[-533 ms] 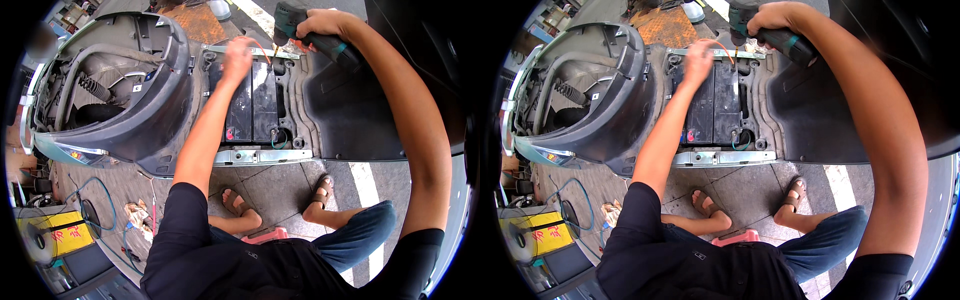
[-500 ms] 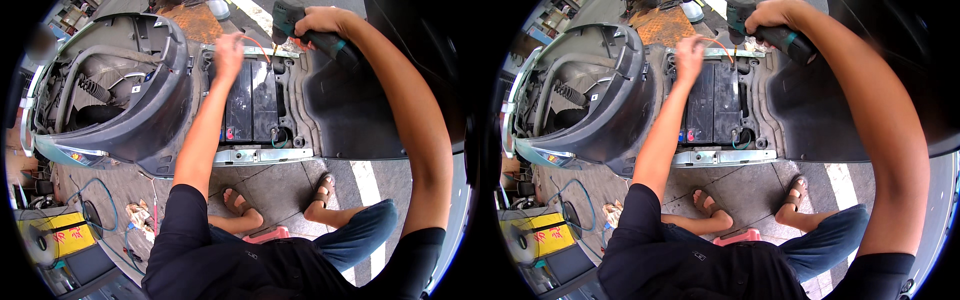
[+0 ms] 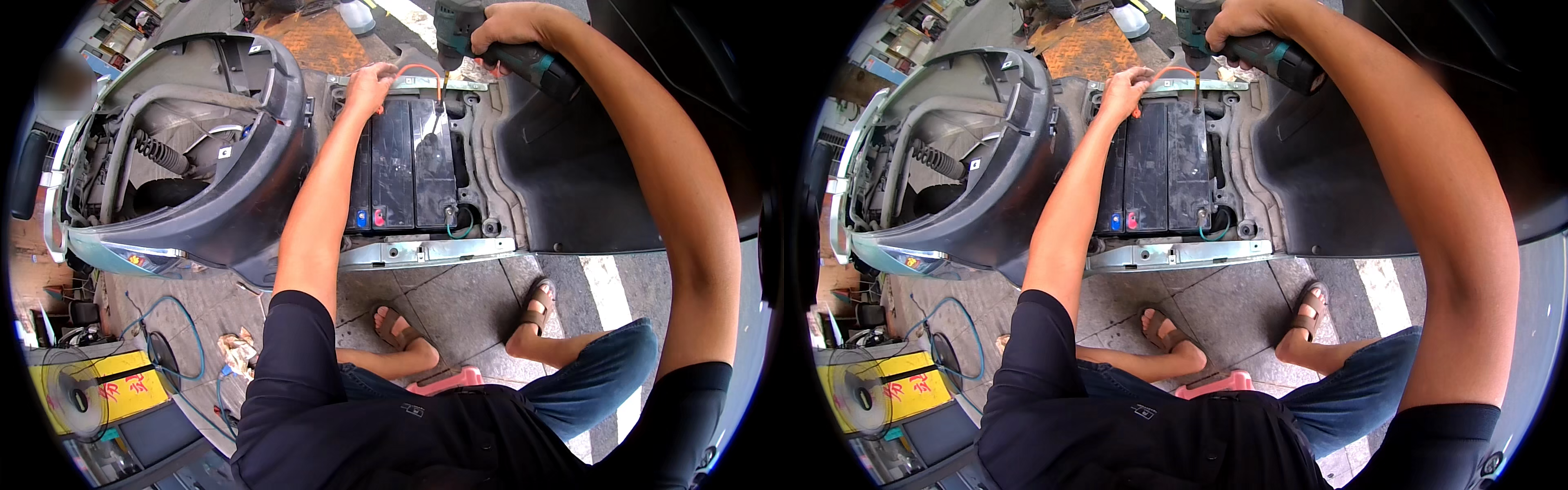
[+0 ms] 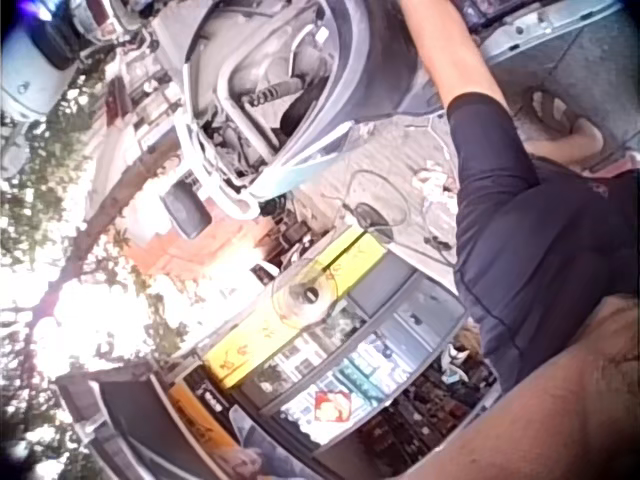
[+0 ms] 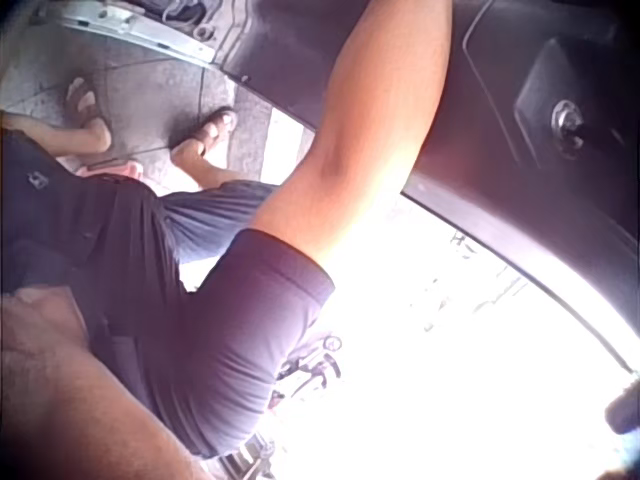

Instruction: The person inserts a battery into a scooter compartment, connects the wiring, and secures the terminals by driving screws with a power drill.

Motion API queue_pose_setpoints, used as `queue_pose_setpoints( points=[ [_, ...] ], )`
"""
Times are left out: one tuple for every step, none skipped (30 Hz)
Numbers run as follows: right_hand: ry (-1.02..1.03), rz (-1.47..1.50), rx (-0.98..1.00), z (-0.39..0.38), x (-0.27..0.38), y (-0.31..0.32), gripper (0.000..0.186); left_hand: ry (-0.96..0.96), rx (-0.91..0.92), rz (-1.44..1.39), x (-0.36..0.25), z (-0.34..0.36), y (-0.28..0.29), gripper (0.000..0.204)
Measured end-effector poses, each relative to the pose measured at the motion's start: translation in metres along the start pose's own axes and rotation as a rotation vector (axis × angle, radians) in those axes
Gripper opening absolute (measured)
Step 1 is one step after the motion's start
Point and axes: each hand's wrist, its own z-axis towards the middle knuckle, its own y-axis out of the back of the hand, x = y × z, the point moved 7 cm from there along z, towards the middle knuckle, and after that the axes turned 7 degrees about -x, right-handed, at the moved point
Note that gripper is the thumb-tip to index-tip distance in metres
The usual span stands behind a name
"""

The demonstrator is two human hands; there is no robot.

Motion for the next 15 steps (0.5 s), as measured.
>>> queue_pose_setpoints(
  points=[
    [-0.035, -0.004, -0.003, -0.002, -0.014, 0.002, 0.038, 0.224, 0.158, -0.067, -0.011, -0.003, -0.021, 0.027],
    [-0.015, -0.011, 0.011, -0.006, -0.011, 0.002, 0.037, 0.223, 0.162, -0.067, -0.015, -0.002, -0.020, 0.027],
    [0.006, -0.018, 0.024, -0.008, -0.009, 0.001, 0.037, 0.207, 0.232, 0.015, -0.018, -0.003, -0.022, 0.026],
    [0.003, -0.016, 0.022, -0.005, -0.009, 0.001, 0.037, 0.187, 0.300, 0.097, -0.019, -0.004, -0.026, 0.025],
    [-0.006, -0.048, 0.010, 0.000, -0.010, 0.000, 0.037, 0.127, 0.307, 0.136, -0.025, -0.004, -0.027, 0.025],
    [-0.016, -0.080, -0.002, 0.002, -0.012, 0.001, 0.037, 0.124, 0.309, 0.135, -0.027, -0.003, -0.029, 0.025],
    [-0.011, -0.078, 0.000, 0.002, -0.010, 0.001, 0.037, -0.014, 0.320, 0.166, -0.033, -0.002, -0.029, 0.025],
    [0.013, -0.066, 0.020, 0.000, -0.006, 0.002, 0.037, -0.151, 0.330, 0.197, -0.039, -0.003, -0.030, 0.025],
    [0.037, -0.055, 0.041, -0.001, -0.003, 0.002, 0.037, -0.148, 0.330, 0.202, -0.036, -0.004, -0.028, 0.025],
    [0.035, -0.054, 0.039, 0.001, -0.007, 0.001, 0.037, -0.157, 0.360, 0.217, -0.036, -0.007, -0.031, 0.027],
    [0.017, -0.053, 0.039, 0.005, -0.011, 0.000, 0.038, -0.166, 0.390, 0.232, -0.037, -0.008, -0.034, 0.029],
    [-0.001, -0.052, 0.039, 0.009, -0.015, 0.000, 0.038, -0.169, 0.391, 0.231, -0.040, -0.007, -0.037, 0.029],
    [0.005, -0.050, 0.042, 0.008, -0.011, -0.002, 0.038, -0.107, 0.336, 0.284, -0.036, -0.006, -0.036, 0.030],
    [0.017, -0.121, 0.011, 0.008, -0.006, 0.000, 0.037, -0.046, 0.279, 0.337, -0.033, -0.006, -0.035, 0.033],
    [0.030, -0.191, -0.021, 0.008, -0.002, 0.002, 0.037, -0.002, 0.272, 0.420, -0.031, -0.007, -0.040, 0.034]
  ],
)
